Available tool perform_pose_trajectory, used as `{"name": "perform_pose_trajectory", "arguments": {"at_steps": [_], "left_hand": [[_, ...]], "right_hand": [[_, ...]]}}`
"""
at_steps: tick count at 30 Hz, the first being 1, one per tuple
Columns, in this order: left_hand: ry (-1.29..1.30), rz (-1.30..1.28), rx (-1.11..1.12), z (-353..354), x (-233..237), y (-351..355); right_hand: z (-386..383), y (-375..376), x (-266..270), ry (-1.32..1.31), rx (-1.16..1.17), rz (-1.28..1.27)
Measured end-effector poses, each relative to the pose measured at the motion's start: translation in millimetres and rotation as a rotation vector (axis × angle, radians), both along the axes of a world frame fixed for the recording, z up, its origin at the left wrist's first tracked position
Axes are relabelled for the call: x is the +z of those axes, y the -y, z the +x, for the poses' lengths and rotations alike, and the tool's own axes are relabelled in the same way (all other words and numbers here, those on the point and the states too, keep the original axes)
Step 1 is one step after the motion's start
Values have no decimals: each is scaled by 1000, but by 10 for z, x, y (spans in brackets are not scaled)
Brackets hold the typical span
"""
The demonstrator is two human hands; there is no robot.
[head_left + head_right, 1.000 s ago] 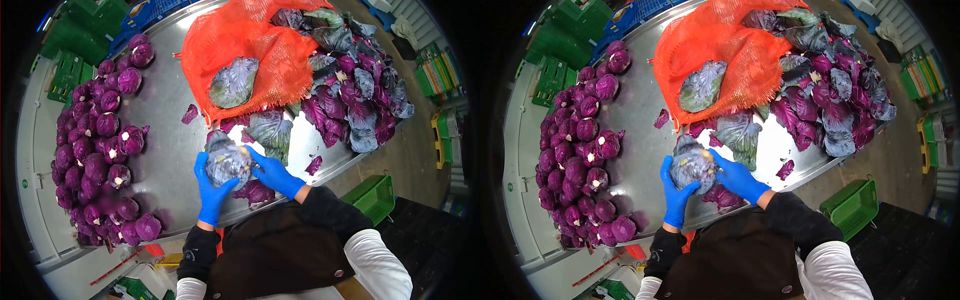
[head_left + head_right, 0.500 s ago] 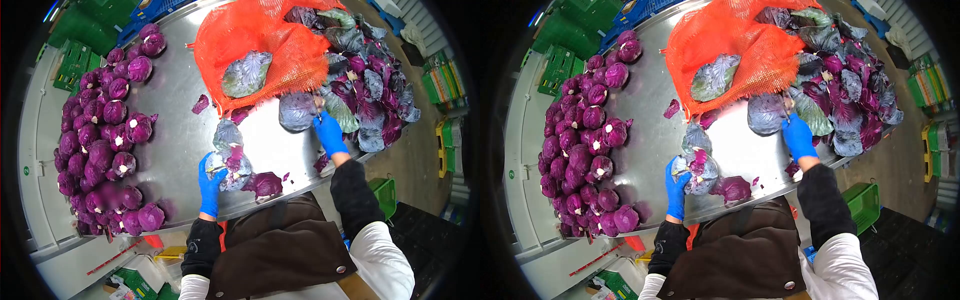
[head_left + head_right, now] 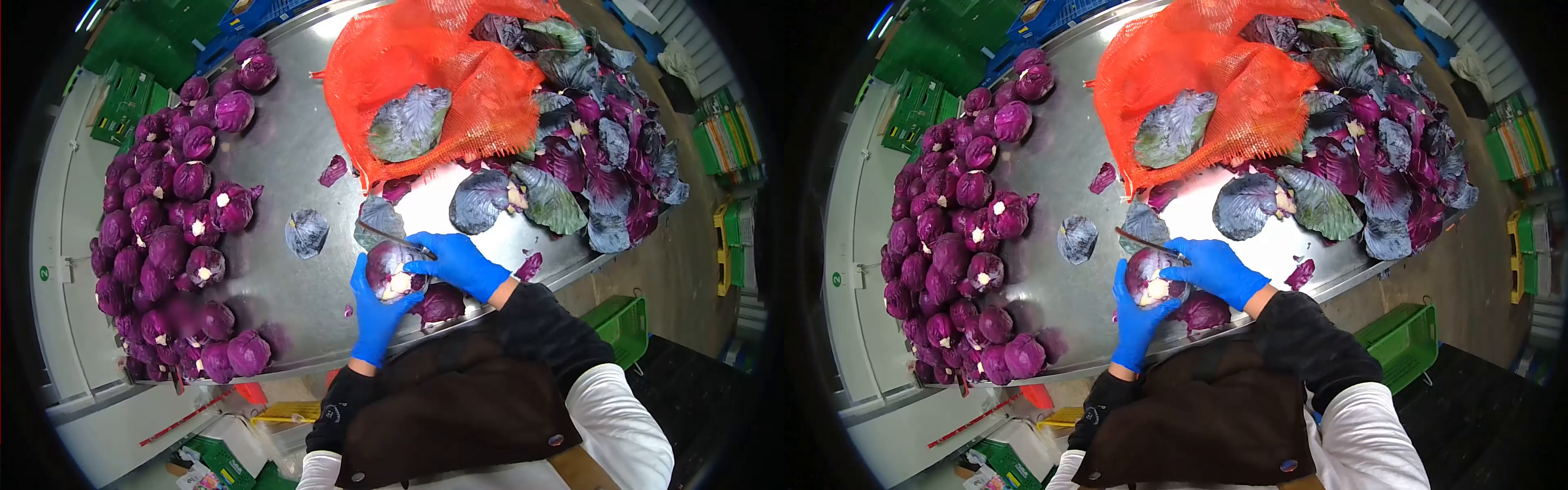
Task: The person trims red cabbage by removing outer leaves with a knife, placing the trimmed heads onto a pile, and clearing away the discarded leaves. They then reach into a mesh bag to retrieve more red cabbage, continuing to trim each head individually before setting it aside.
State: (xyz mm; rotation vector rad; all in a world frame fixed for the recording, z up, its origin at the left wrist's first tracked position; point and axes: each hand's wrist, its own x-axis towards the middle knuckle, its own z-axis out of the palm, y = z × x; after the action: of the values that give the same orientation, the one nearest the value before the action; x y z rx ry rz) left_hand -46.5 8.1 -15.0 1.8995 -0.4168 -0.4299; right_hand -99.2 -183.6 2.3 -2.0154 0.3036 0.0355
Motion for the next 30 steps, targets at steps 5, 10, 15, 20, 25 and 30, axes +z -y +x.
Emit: {"name": "perform_pose_trajectory", "arguments": {"at_steps": [5,10,15,20,25,30], "left_hand": [[159,77,-128,213,69,108],[175,107,-112,269,245,302],[286,223,-132,281,246,370],[545,315,-118,79,173,241],[147,-22,-100,174,-90,-163],[222,7,-317,382,-35,-224]], "right_hand": [[-23,-93,62,37,-22,-306],[-75,-162,150,-13,10,-546],[-2,-186,97,-35,-30,-569],[377,336,-473,-296,-196,-259],[298,202,-650,-32,-547,40],[133,431,-342,-100,-440,-416]]}}
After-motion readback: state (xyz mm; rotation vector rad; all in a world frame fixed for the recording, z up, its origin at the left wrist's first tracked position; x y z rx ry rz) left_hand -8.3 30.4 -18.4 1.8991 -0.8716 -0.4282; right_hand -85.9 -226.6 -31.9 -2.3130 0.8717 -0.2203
